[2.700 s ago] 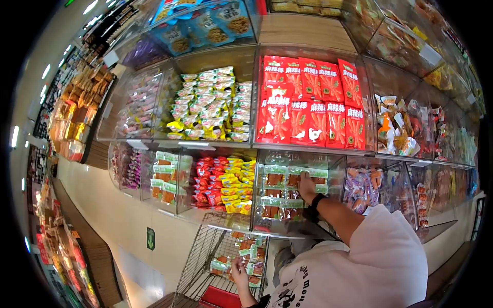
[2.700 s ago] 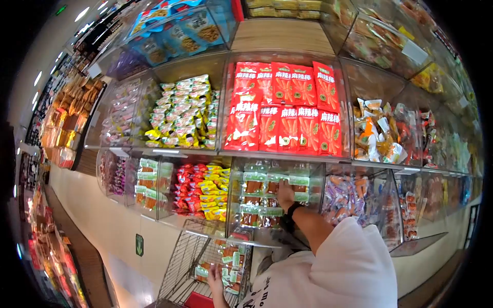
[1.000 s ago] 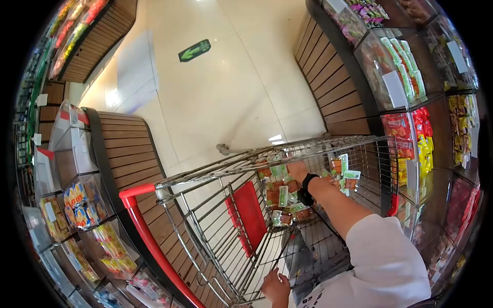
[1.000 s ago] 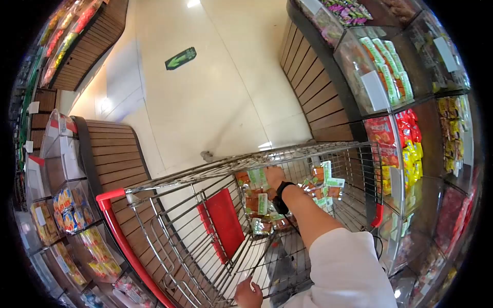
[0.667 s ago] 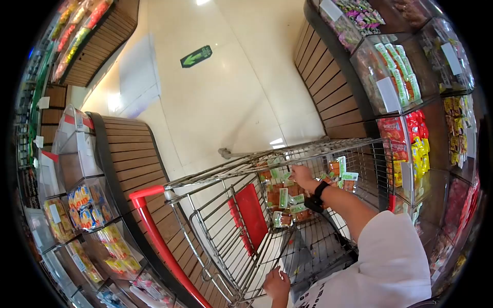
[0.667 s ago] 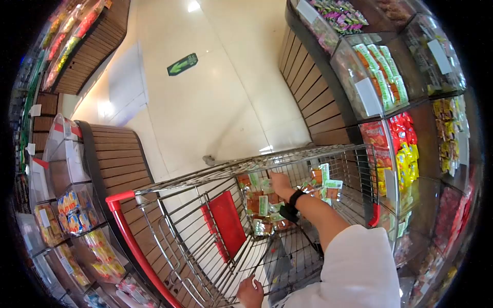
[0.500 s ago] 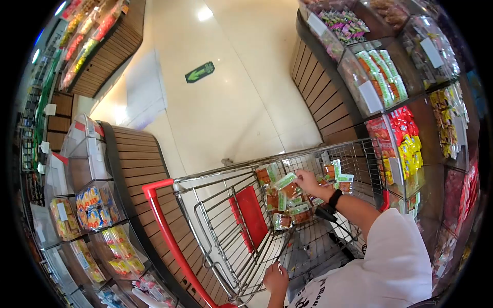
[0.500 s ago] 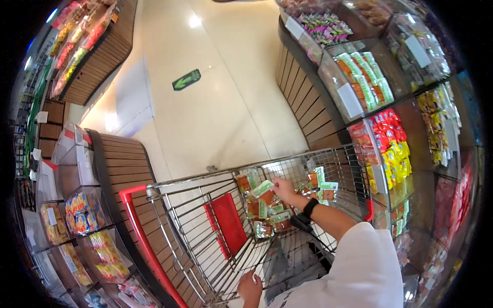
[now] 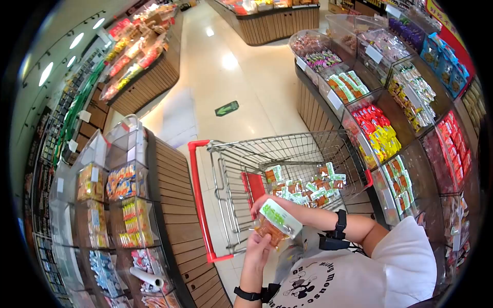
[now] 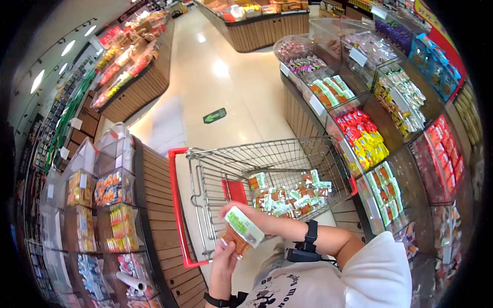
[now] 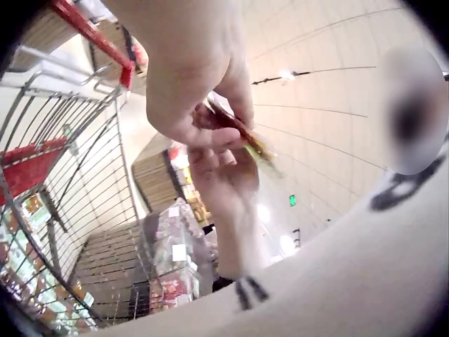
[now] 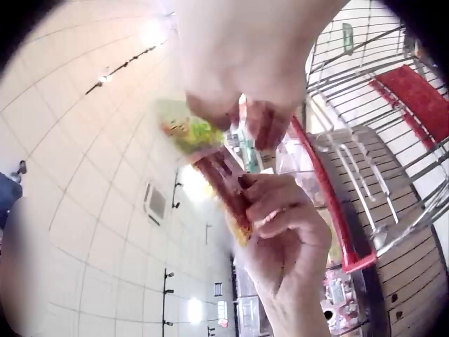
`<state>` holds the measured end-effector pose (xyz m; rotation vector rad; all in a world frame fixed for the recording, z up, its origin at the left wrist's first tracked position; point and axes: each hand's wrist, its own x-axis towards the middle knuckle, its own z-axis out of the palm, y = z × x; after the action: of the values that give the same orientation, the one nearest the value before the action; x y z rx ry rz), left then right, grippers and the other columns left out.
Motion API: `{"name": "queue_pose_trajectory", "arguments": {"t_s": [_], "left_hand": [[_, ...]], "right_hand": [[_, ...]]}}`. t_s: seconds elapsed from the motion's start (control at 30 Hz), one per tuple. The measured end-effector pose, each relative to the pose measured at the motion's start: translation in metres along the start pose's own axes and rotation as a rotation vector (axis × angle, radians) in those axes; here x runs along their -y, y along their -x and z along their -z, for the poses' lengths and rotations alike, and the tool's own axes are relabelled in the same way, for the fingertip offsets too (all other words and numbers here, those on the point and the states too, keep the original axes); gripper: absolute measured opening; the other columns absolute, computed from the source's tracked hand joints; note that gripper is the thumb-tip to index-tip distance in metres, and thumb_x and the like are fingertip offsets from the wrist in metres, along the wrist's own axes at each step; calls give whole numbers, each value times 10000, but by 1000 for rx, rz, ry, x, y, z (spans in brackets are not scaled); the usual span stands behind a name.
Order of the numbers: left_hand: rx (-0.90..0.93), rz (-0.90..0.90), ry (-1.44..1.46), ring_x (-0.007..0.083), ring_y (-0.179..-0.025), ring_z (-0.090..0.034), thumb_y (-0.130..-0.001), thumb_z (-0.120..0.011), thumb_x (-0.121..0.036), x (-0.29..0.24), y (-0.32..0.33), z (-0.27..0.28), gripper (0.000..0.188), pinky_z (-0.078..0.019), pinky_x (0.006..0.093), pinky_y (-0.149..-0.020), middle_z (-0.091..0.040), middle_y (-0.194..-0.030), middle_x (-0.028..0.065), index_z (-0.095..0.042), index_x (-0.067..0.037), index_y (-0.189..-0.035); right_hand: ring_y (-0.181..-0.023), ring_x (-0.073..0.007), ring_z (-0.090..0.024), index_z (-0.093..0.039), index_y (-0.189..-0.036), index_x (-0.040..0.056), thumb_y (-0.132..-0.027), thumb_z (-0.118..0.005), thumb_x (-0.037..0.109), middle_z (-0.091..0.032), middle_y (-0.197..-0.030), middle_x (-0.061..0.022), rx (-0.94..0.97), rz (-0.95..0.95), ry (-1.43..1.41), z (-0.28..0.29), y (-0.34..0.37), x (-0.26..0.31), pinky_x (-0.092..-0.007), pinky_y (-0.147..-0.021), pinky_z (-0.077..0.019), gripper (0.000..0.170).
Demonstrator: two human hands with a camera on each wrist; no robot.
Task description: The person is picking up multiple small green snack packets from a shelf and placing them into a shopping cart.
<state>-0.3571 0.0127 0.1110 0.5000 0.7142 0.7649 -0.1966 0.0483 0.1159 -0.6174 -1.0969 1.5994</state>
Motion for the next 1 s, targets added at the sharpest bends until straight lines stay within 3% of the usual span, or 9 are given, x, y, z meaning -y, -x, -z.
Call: {"name": "queue_pose_trajectory", "arguments": {"t_s": [0.07,0.1,0.17,0.37,0.7,0.8,0.9,0.93,1.0], "left_hand": [[-243,-180,-11,145,-815,-512,-669,-540,72,-15,39,-29,363,-417,266,-741,-508,-900,64,-398,-23,-989],[-236,-285,-46,144,-825,-508,-665,-544,74,-17,54,-33,375,-416,266,-744,-503,-913,66,-395,-19,-996],[-222,-489,-113,142,-845,-499,-657,-552,78,-19,81,-37,398,-414,267,-748,-491,-939,70,-389,-12,-1008],[-106,-669,-210,155,-890,-475,-634,-588,61,-9,137,-58,490,-390,269,-775,-460,-989,76,-351,-14,-1056],[-36,-833,-377,181,-964,-424,-643,-629,-49,18,171,-81,606,-339,307,-846,-413,-1058,70,-288,-14,-1143],[85,-716,-223,147,-867,-476,-650,-634,-49,24,164,-84,554,-401,264,-739,-451,-995,64,-322,-26,-1108],[391,-176,261,101,-771,-501,-699,-603,-198,30,144,-54,375,-428,213,-628,-489,-873,30,-401,-39,-972],[546,31,432,74,-565,-500,-754,-528,-187,28,144,-67,207,-398,165,-448,-483,-690,17,-430,-53,-878],[554,291,695,79,-475,-469,-767,-500,-163,38,131,-66,164,-377,165,-389,-448,-615,11,-439,-54,-874]], "right_hand": [[-773,-90,-474,-443,-953,53,-832,-379,208,-487,-880,-32,-207,-58,-163,-30,21,11,-216,-688,-394,207],[-770,-81,-473,-441,-954,47,-845,-359,226,-491,-872,-34,-292,-87,-148,-42,35,25,-217,-680,-399,226],[-766,-111,-487,-437,-950,9,-847,-352,184,-491,-861,-60,-225,-29,-150,-66,59,44,-252,-687,-415,220],[-629,-33,-448,-449,-880,12,-830,-398,118,-458,-754,-1,-231,205,231,-137,112,79,-162,-548,-402,128],[-579,-33,-428,-456,-876,-3,-830,-393,104,-442,-703,4,-337,367,266,-164,165,91,-158,-521,-369,133],[-655,-53,-437,-460,-898,4,-828,-395,105,-456,-769,-17,-369,420,310,-158,176,93,-168,-585,-374,139],[-766,-78,-423,-435,-974,18,-823,-399,98,-455,-909,-42,-211,607,167,-137,175,84,-200,-673,-369,175],[-826,-101,-405,-352,-1091,37,-812,-415,86,-421,-1024,-56,-251,553,123,-134,172,85,-233,-729,-360,290],[-875,-111,-400,-243,-1177,66,-782,-474,81,-411,-1044,-51,-209,434,86,-119,162,73,-248,-762,-357,457]]}}
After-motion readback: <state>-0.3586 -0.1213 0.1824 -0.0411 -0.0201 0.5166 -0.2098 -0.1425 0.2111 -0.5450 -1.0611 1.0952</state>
